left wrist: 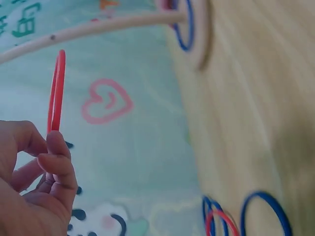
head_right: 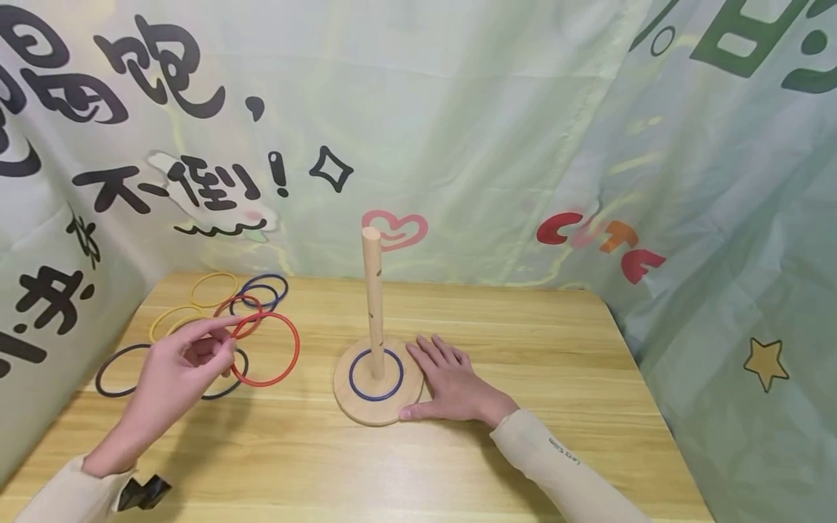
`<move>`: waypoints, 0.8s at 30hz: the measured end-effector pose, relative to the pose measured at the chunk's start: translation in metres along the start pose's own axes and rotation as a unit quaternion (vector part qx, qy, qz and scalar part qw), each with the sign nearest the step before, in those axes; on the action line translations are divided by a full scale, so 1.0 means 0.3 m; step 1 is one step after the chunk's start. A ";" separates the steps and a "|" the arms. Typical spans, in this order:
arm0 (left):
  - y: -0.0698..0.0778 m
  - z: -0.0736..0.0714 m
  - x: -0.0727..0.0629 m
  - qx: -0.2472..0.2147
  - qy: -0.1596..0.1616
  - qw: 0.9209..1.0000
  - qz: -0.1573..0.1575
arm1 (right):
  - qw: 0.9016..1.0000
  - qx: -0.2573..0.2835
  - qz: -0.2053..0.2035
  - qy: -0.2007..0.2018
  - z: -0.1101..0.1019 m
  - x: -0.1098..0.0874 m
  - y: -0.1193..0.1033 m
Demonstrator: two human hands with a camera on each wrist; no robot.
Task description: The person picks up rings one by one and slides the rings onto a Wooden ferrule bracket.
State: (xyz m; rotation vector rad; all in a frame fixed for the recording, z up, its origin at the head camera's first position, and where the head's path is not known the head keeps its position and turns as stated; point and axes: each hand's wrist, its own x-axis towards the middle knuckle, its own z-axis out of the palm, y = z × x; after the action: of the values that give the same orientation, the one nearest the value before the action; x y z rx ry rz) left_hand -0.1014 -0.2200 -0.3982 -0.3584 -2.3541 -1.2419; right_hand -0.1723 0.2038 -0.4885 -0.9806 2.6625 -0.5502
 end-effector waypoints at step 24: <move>0.408 -0.037 0.271 -0.179 -0.077 0.979 -0.053 | 1.000 0.006 -0.001 -0.003 -0.001 -0.006 0.003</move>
State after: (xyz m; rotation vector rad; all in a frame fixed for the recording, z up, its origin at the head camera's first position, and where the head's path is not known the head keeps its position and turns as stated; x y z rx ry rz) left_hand -0.1165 -0.1592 -0.2648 -0.4616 -2.2937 -1.7541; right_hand -0.1717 0.2058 -0.4883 -0.9797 2.6509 -0.5624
